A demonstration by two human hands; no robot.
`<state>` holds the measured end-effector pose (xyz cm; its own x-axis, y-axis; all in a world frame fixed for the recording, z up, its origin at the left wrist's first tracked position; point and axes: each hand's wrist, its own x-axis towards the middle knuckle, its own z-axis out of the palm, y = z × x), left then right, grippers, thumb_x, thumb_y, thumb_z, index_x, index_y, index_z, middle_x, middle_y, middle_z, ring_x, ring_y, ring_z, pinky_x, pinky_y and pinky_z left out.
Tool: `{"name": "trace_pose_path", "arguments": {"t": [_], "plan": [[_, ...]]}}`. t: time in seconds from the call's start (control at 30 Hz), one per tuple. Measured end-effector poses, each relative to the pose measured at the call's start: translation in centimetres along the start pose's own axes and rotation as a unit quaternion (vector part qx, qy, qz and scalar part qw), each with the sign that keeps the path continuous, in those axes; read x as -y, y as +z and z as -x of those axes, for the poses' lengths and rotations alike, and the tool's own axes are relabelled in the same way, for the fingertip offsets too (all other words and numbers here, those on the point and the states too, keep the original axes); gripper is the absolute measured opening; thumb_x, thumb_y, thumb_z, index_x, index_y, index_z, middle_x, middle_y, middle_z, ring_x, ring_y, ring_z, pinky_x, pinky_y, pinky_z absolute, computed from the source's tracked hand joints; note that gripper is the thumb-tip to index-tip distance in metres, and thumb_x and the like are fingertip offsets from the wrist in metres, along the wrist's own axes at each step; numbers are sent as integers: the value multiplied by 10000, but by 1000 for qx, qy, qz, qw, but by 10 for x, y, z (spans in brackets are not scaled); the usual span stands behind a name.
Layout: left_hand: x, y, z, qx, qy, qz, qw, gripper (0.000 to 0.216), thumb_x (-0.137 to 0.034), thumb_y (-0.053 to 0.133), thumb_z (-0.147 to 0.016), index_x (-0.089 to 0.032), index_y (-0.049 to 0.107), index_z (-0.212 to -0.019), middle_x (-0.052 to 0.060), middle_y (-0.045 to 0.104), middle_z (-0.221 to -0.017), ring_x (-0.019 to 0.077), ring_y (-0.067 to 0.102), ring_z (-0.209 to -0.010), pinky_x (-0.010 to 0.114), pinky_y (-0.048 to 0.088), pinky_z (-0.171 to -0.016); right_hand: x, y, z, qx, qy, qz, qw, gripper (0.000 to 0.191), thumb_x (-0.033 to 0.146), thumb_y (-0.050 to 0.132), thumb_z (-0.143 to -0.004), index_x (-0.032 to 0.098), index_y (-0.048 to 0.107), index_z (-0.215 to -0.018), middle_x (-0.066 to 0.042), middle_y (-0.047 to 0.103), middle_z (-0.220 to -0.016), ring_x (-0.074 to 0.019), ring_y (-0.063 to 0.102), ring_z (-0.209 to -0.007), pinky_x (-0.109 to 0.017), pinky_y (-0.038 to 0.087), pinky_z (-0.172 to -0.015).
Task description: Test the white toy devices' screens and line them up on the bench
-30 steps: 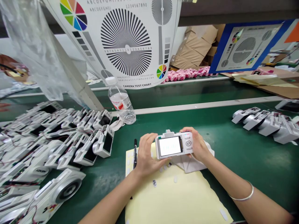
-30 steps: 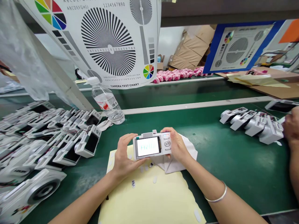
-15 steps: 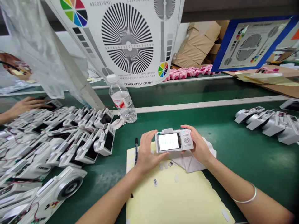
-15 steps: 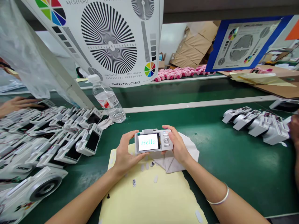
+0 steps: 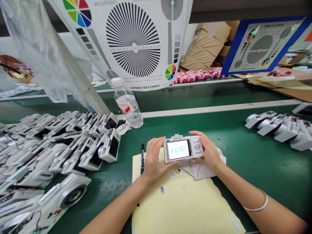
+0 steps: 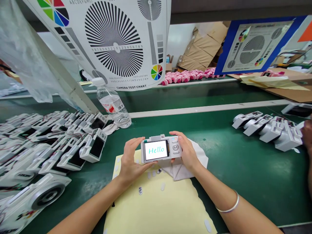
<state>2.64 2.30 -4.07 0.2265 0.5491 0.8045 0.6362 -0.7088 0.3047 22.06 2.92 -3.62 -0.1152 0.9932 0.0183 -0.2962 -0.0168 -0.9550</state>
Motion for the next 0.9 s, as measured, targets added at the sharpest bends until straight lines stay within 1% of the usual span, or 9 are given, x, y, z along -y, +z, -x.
{"name": "trace_pose_path", "arguments": {"t": [0.23, 0.47, 0.67, 0.9], "plan": [[0, 1, 0, -1, 4, -8, 1000, 675, -516, 666, -651, -133, 431, -1155, 128, 541, -1060, 253, 473, -990, 399, 431, -847, 1, 0, 1, 3, -1, -23, 1000, 288, 412, 401, -844, 248, 531, -1041, -9, 599, -701, -141, 568, -469, -235, 473, -301], [-2, 0, 0, -11, 17, -13, 1000, 674, -539, 645, -659, -106, 434, -1131, 136, 533, -1028, 253, 469, -978, 395, 431, -835, -1, 0, 0, -5, -4, -8, 1000, 297, 429, 395, -849, 250, 543, -1033, -2, 597, -681, -124, 553, -439, -209, 450, -276], [-6, -1, -1, -25, 39, -11, 999, 680, -522, 680, -632, -105, 432, -1109, 126, 515, -993, 251, 465, -947, 391, 430, -815, -4, 0, -1, -11, 3, -2, 1000, 312, 445, 397, -843, 239, 535, -1032, -3, 602, -679, -120, 542, -412, -203, 428, -254], [-7, 0, -1, -35, 47, 1, 998, 671, -521, 703, -602, -112, 439, -1064, 107, 500, -939, 250, 465, -917, 396, 434, -786, -3, 2, 1, -9, 7, -6, 1000, 306, 432, 407, -835, 227, 540, -1019, 0, 593, -656, -112, 524, -396, -186, 392, -233]]}}
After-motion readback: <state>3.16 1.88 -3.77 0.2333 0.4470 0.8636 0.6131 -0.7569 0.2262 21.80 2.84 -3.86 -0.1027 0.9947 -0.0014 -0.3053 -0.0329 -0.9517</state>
